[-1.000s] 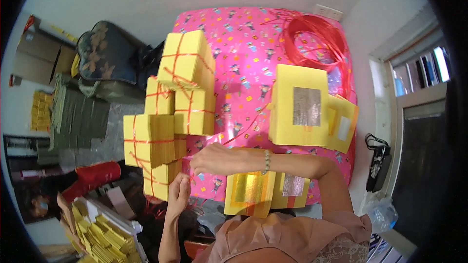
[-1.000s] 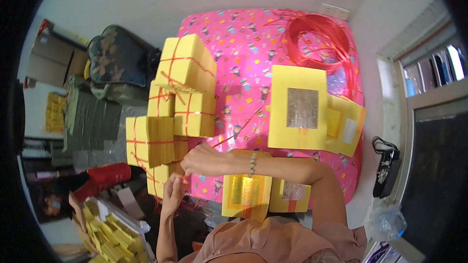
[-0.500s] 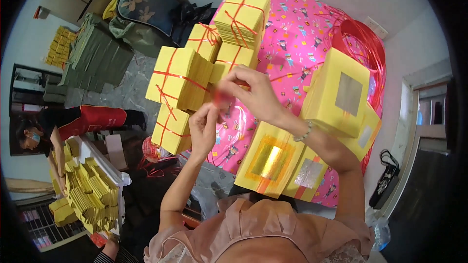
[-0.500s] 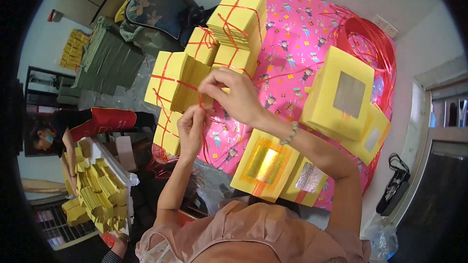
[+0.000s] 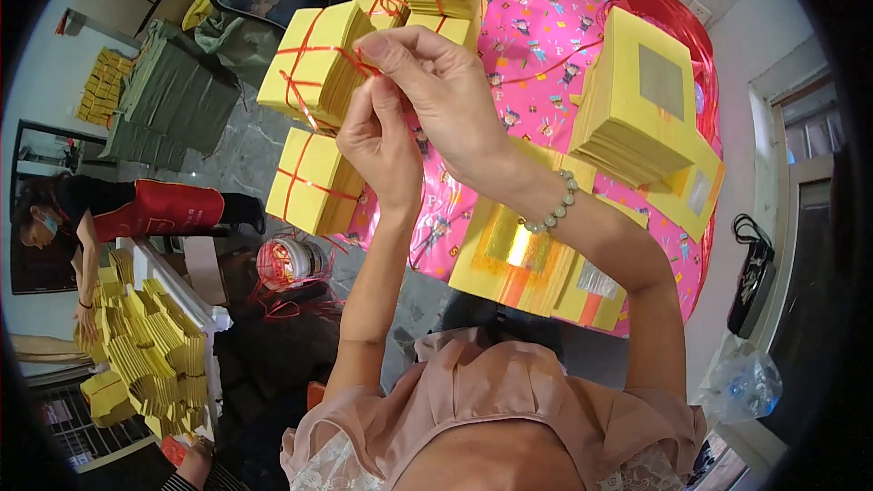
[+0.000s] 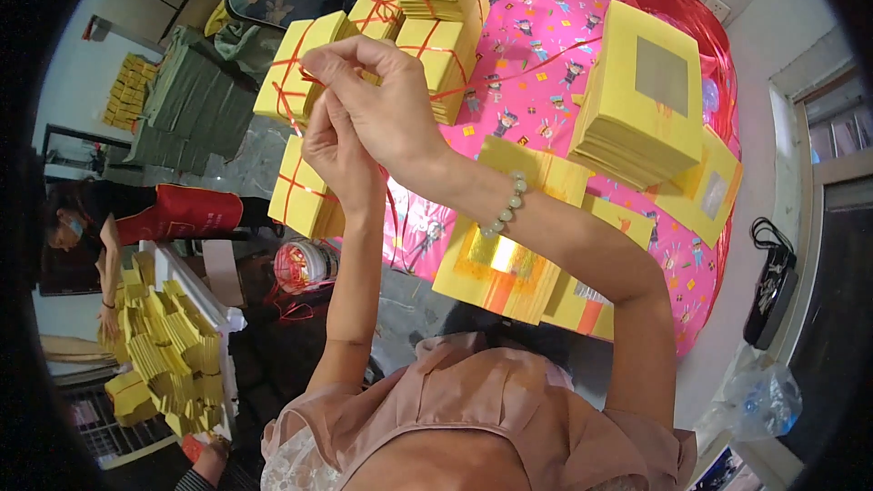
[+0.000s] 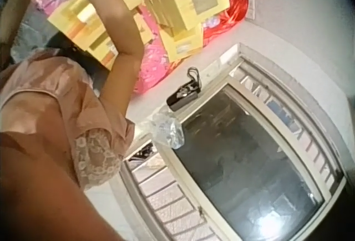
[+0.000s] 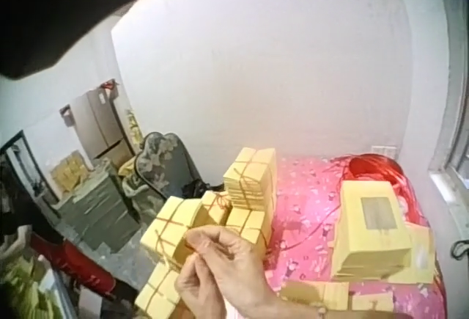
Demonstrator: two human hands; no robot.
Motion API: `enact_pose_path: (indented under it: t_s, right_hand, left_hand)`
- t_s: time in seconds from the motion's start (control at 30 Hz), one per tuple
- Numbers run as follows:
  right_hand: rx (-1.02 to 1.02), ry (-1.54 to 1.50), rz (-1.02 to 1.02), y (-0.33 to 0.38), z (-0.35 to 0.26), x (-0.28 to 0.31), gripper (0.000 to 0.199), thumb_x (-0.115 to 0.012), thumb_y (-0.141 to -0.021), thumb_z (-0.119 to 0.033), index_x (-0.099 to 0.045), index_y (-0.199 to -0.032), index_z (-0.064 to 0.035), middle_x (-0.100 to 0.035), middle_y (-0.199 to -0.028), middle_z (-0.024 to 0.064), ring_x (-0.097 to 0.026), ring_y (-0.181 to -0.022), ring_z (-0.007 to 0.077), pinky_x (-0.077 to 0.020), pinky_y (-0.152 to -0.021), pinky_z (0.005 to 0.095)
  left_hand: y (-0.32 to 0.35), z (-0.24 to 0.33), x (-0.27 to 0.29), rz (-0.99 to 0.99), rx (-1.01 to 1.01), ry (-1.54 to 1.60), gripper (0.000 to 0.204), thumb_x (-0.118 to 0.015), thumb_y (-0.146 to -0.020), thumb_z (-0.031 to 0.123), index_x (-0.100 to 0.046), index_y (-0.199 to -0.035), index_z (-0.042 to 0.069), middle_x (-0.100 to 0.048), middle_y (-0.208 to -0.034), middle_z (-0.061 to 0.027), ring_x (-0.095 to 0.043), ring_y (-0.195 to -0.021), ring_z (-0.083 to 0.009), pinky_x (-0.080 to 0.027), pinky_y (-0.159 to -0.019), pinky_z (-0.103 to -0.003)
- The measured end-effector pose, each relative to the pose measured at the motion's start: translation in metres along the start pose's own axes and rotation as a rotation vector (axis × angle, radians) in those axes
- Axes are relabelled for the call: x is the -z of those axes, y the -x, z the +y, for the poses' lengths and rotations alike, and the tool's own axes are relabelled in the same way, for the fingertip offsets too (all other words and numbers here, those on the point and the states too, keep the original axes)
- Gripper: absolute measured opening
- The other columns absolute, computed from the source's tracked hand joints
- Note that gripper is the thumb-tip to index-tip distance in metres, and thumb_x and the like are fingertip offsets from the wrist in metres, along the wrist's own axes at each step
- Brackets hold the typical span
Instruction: Tying bundles of yellow paper stacks with red plastic ribbon.
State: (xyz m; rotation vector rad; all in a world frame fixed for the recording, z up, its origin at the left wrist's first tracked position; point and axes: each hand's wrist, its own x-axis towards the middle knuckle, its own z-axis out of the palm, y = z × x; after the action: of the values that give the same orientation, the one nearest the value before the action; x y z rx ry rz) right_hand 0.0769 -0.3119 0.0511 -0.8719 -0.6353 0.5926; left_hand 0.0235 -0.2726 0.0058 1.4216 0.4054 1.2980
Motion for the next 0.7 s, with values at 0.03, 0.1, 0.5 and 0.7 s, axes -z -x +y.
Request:
enact_pose_path:
  t_s: [0.03,0.1,0.5,0.7]
  right_hand:
    - [0.031,0.008,-0.001,0.006,0.001,-0.003,0.022,-0.060,-0.087,-0.024,-0.064,-0.096,-0.0035,-0.060,-0.080,-0.0026,-0.052,-0.070,0.0012,-0.0440,-0.061,0.0171]
    - [0.091,0.120,0.012,0.016,0.003,-0.007,0.021,-0.060,-0.088,-0.022,-0.064,-0.096,-0.0030,-0.061,-0.082,-0.0016,-0.053,-0.071,0.0016,-0.0448,-0.062,0.0174]
    - [0.299,0.135,-0.068,0.082,0.019,-0.066,0.024,-0.061,-0.087,-0.022,-0.065,-0.094,0.0001,-0.060,-0.087,0.0039,-0.055,-0.080,0.0069,-0.0451,-0.071,0.0233]
    - [-0.037,0.403,-0.789,0.116,0.033,-0.048,0.033,-0.050,-0.092,-0.032,-0.059,-0.095,0.0000,-0.059,-0.082,0.0069,-0.056,-0.080,0.0128,-0.0450,-0.072,0.0295]
  left_hand:
    - [0.003,0.002,0.004,0.018,-0.026,0.022,0.024,-0.048,-0.095,0.016,-0.062,-0.089,-0.004,-0.062,-0.081,-0.0016,-0.053,-0.072,-0.0037,-0.043,-0.061,-0.019]
    - [0.014,0.008,0.011,0.061,-0.015,0.052,0.024,-0.048,-0.094,0.015,-0.062,-0.089,-0.004,-0.062,-0.080,-0.0017,-0.053,-0.072,-0.0039,-0.043,-0.061,-0.019]
    - [0.048,0.058,0.060,0.003,-0.118,0.239,0.012,-0.049,-0.092,0.010,-0.056,-0.091,0.001,-0.059,-0.084,-0.0018,-0.054,-0.075,-0.0079,-0.044,-0.069,-0.022]
    - [0.033,0.129,0.137,-0.213,-0.106,0.738,0.018,-0.042,-0.096,0.020,-0.052,-0.097,0.005,-0.040,-0.066,0.0012,-0.032,-0.050,-0.0058,-0.026,-0.044,-0.019]
